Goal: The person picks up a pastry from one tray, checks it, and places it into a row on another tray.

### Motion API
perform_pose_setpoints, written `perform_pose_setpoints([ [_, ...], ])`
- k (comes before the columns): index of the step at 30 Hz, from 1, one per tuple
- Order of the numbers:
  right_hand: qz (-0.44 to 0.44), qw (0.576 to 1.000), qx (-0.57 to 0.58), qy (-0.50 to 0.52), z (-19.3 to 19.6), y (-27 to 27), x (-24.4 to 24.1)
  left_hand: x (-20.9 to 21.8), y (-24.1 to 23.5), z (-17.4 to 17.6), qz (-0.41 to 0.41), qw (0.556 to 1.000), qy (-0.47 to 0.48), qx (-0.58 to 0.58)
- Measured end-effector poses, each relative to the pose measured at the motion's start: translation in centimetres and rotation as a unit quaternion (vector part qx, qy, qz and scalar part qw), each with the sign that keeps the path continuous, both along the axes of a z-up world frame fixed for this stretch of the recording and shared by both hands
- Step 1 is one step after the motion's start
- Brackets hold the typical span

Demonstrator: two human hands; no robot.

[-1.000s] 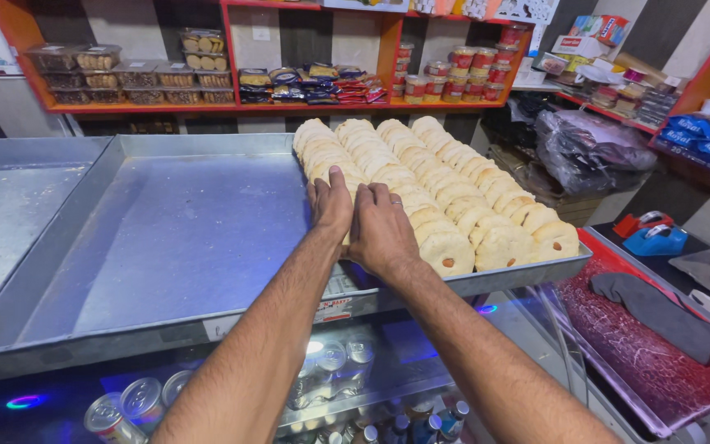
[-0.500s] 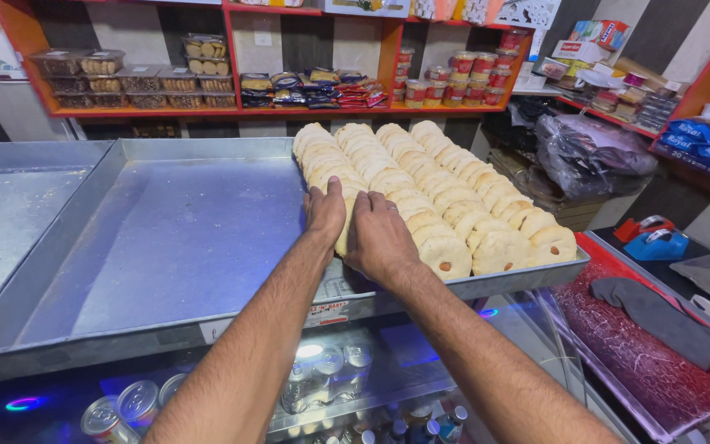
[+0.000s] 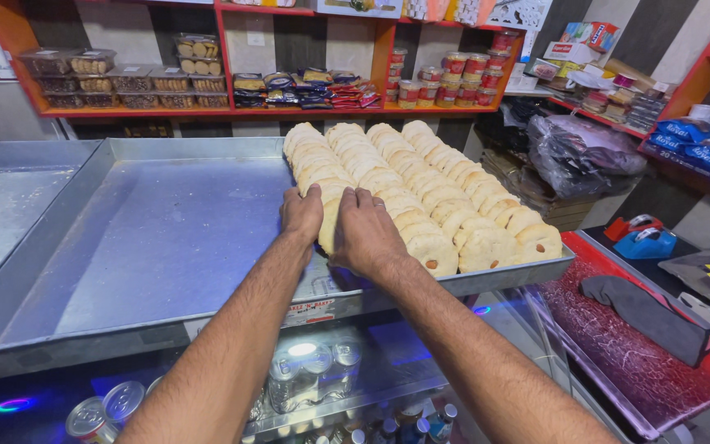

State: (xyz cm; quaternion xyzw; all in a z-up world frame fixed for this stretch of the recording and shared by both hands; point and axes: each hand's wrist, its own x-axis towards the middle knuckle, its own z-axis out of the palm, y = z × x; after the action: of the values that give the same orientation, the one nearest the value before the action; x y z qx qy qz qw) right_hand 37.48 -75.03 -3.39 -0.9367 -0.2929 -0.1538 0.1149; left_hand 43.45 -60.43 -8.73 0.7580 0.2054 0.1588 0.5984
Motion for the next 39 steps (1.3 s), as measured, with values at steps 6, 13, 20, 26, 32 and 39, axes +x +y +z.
perform_pose_setpoints([
  [6,0.011,0.998,0.058,0.022,2.7,-0.8,-1.5,-2.8,1.0,2.1,0.061,0.996,0.027,0.059],
  [13,0.033,0.970,0.238,0.042,4.8,-1.0,-4.1,-7.3,1.6,5.3,0.029,0.995,-0.062,0.076],
  [20,0.116,0.891,0.424,0.118,4.8,0.2,-10.3,-18.7,0.3,9.2,-0.043,0.979,-0.194,0.052],
  [26,0.181,0.840,0.492,0.139,4.2,0.5,-14.2,-26.8,0.8,9.1,-0.031,0.982,-0.177,0.059],
  [32,0.168,0.831,0.492,0.197,4.0,1.6,-18.5,-32.7,1.1,8.1,0.002,0.988,-0.147,0.037],
  [39,0.198,0.864,0.425,0.182,4.7,5.2,-21.6,-36.9,4.6,8.6,0.056,0.997,-0.058,-0.002],
])
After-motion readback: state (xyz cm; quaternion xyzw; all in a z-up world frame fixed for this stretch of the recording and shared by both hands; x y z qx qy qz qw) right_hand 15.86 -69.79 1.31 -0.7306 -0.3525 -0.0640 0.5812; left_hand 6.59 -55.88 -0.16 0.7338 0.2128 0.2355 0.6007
